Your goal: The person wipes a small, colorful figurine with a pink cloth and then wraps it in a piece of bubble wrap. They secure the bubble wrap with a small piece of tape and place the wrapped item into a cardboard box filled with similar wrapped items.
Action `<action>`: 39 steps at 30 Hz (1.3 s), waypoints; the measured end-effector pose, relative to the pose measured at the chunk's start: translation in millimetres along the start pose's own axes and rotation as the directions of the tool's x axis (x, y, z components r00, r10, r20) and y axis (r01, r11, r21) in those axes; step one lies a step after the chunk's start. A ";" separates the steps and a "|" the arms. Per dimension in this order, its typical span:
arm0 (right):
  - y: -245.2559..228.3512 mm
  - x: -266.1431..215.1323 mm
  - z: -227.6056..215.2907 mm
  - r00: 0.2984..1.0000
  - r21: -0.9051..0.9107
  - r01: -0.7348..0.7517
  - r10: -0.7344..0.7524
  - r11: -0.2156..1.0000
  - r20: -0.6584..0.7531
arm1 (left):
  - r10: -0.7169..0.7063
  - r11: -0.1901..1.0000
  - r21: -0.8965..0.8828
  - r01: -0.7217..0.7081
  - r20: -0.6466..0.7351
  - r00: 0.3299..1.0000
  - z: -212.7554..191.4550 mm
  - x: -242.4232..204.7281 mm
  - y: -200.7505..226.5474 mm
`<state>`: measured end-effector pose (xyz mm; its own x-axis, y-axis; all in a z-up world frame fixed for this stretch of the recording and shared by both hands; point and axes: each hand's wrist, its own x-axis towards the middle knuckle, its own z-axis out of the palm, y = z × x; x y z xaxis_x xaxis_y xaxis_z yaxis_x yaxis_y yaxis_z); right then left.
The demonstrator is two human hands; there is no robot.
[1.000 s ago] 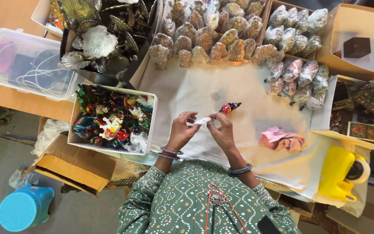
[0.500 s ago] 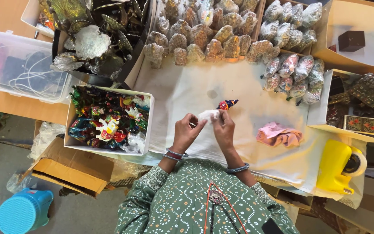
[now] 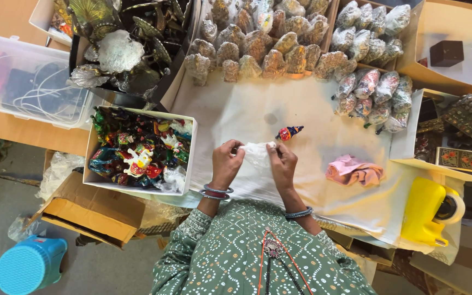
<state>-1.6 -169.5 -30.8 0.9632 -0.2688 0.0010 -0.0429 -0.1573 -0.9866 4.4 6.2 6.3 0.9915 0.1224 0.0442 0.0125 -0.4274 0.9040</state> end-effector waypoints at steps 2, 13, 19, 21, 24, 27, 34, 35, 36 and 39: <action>20.0 9.8 -9.8 0.993 0.067 -0.005 -0.003 0.998 0.118 | -0.016 0.995 -0.101 0.017 0.011 1.000 -3.4 0.9 0.4; -75.9 9.5 -11.5 0.830 -0.311 0.541 -0.438 0.781 0.344 | 0.075 0.992 -0.096 -0.076 -0.015 0.997 -10.9 0.5 22.7; -27.2 14.4 -6.1 0.873 -0.277 0.467 -0.389 0.839 0.295 | 0.129 0.991 -0.030 -0.129 -0.007 0.992 -11.6 -3.4 22.6; -7.8 14.7 -4.5 0.992 -0.302 0.121 -0.103 0.945 0.074 | 0.256 0.963 0.097 -0.253 -0.015 0.967 -10.7 -5.0 15.8; 2.2 20.5 -14.2 0.998 -0.001 -0.004 0.004 1.000 0.069 | 0.147 0.989 0.013 -0.147 0.003 0.989 -15.1 -1.7 8.5; 16.6 18.4 -14.3 0.992 0.248 -0.121 0.105 0.961 0.076 | -0.019 0.979 -0.202 0.021 0.012 1.000 -3.0 -0.4 -6.9; 18.6 14.3 -13.3 0.991 0.428 -0.103 0.130 0.898 -0.035 | -0.268 0.280 -0.872 0.401 0.330 0.905 15.2 5.6 -44.6; 19.0 16.0 -15.5 0.984 0.420 -0.175 0.164 0.891 0.063 | -0.261 0.139 -0.886 0.443 0.399 0.879 15.5 7.0 -44.1; 19.4 17.7 -17.8 0.967 0.404 -0.246 0.196 0.881 0.161 | -0.243 -0.004 -0.878 0.478 0.465 0.852 15.8 8.4 -43.7; 62.4 21.8 -27.2 0.968 0.272 -0.221 0.176 0.937 0.179 | -0.212 -0.059 -0.866 0.497 0.497 0.841 8.3 9.2 -26.2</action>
<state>9.5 -211.1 -87.8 0.9724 -0.1173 -0.2018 -0.1805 0.1704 -0.9687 14.3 11.1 -20.5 0.8958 -0.2518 -0.3663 0.3799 0.8615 0.3367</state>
